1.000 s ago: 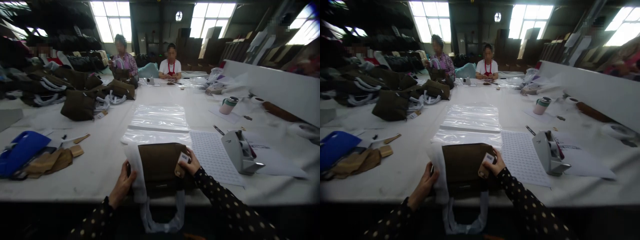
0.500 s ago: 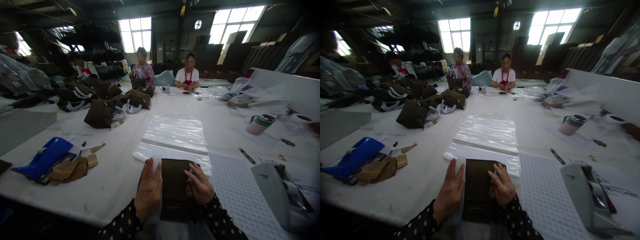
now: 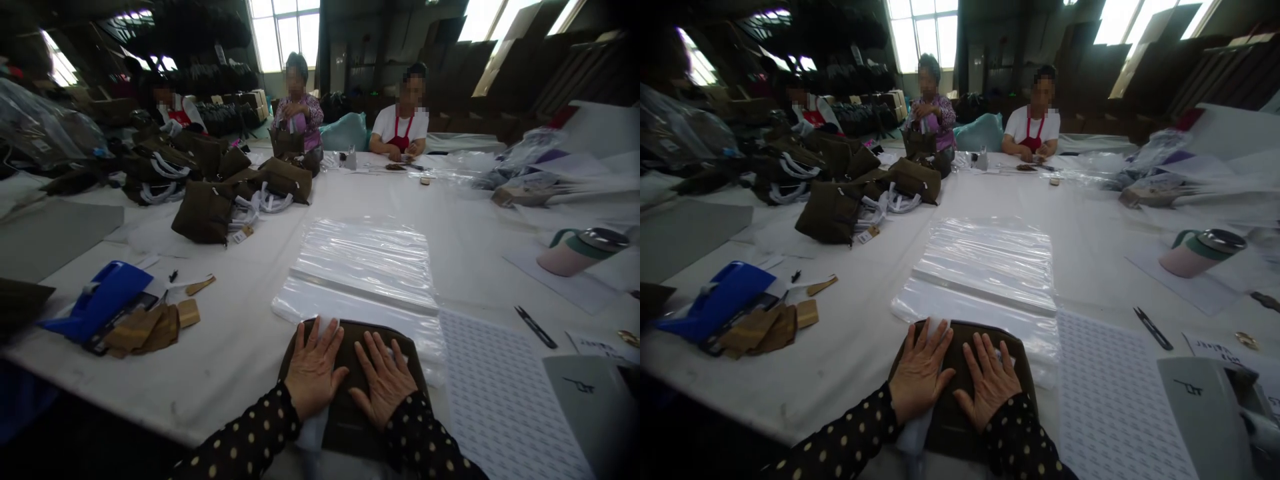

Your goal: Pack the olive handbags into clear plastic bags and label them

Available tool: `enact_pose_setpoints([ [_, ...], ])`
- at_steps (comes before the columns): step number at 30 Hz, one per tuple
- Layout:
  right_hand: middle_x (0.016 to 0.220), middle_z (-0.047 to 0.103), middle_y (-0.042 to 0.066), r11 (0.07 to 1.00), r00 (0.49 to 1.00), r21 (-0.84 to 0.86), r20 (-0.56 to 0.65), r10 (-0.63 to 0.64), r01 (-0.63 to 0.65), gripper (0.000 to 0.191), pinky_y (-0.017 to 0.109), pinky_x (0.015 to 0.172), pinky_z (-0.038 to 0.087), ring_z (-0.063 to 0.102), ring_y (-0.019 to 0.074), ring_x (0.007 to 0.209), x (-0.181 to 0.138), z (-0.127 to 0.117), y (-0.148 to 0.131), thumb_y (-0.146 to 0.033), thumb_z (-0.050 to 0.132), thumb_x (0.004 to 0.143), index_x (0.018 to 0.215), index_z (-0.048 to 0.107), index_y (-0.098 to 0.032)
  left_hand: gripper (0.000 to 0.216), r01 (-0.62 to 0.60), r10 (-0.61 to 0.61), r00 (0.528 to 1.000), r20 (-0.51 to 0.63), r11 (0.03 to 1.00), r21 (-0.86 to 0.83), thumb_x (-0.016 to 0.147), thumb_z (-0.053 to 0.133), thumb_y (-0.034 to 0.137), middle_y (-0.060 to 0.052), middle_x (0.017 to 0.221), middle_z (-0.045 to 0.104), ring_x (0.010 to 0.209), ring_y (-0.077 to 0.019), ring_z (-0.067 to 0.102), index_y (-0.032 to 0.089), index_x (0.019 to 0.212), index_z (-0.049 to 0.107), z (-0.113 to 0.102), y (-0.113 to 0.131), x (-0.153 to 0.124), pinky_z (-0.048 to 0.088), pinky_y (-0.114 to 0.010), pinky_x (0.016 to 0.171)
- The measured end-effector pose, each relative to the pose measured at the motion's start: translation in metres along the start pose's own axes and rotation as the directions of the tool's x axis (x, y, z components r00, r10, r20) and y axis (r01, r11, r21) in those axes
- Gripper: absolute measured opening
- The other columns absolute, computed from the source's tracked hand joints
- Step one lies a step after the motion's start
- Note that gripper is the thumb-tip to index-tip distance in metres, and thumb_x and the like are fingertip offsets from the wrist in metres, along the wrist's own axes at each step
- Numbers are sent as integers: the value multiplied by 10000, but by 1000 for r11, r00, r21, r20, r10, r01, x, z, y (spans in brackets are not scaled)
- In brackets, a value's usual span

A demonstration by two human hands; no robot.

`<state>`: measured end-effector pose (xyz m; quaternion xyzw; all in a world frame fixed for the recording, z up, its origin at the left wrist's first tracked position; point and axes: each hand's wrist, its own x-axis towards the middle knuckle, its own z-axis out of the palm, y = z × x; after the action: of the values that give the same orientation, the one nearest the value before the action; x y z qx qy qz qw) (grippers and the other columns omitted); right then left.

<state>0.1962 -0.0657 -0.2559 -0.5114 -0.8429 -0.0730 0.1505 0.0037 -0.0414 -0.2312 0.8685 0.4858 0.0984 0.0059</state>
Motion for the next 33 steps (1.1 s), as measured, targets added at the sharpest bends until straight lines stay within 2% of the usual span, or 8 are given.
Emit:
enact_pose_setpoints([
  [4, 1417, 287, 154, 998, 998, 27, 8, -62, 62, 694, 512, 1044, 136, 219, 301, 1313, -3, -8, 2, -562, 435, 792, 1356, 332, -172, 661, -19, 24, 999, 38, 992, -129, 846, 415, 501, -53, 1494, 131, 1353, -342, 11, 245, 1407, 178, -10, -3, -5, 60, -582, 1056],
  [9, 1450, 188, 153, 970, 978, 222, -202, -53, 99, 740, 624, 1013, 141, 131, 372, 1323, -13, -72, 30, -657, 268, 816, 1371, 283, -168, 553, -68, 30, 995, -95, 903, -424, 884, 284, 515, -64, 1493, 134, 1359, -315, 16, 264, 1377, 278, -50, -31, -16, 127, -547, 1065],
  [13, 1252, 494, 105, 905, 939, 425, -321, 124, 26, 388, 438, 958, 382, 459, 265, 1155, 1, -98, 95, -393, 526, 812, 1153, 530, -208, 387, 42, -218, 937, -272, 845, -533, 902, 345, 399, -117, 1318, 426, 1215, -232, 396, 189, 1175, 522, -61, -74, 18, 323, -392, 1010],
  [16, 849, 641, 46, 796, 958, 557, 0, 286, -238, 183, 310, 748, 482, 590, 157, 742, 27, -63, 140, -333, 538, 786, 865, 629, -196, 370, 182, -275, 952, -131, 858, -480, 903, 332, 363, -107, 1046, 591, 923, -182, 557, 146, 1031, 603, -36, -97, 70, 431, -324, 837],
  [20, 591, 609, -8, 762, 896, 504, 381, 227, -407, 93, 255, 558, 469, 537, 125, 533, 55, 16, 160, -255, 634, 622, 677, 651, -182, 167, 100, -46, 990, 132, 893, -439, 614, 719, 324, -11, 679, 629, 632, -140, 559, 171, 665, 675, 17, -99, 129, 433, -229, 606],
  [25, 690, 631, 23, 799, 855, 439, 491, 169, -410, 73, 235, 620, 456, 575, 136, 646, 57, 70, 158, -240, 640, 618, 628, 669, -174, 162, 54, 102, 920, 378, 923, -382, 612, 705, 283, -18, 605, 612, 562, -132, 528, 158, 536, 635, 61, -102, 160, 370, -219, 539],
  [30, 778, 612, 42, 856, 845, 369, 518, 134, -363, 294, 279, 693, 432, 553, 170, 714, 61, 65, 156, -333, 660, 627, 877, 654, -178, 412, 50, 154, 850, 503, 929, -368, 861, 382, 356, -25, 567, 581, 531, -124, 506, 158, 575, 603, 58, -112, 179, 356, -224, 557],
  [33, 785, 608, 54, 893, 863, 318, 487, 135, -319, 114, 291, 708, 412, 548, 181, 743, 69, 60, 152, -229, 537, 731, 789, 611, -166, 449, 41, 151, 850, 504, 936, -350, 856, 353, 457, -26, 588, 580, 533, -134, 515, 160, 626, 598, 46, -109, 176, 352, -224, 529],
])
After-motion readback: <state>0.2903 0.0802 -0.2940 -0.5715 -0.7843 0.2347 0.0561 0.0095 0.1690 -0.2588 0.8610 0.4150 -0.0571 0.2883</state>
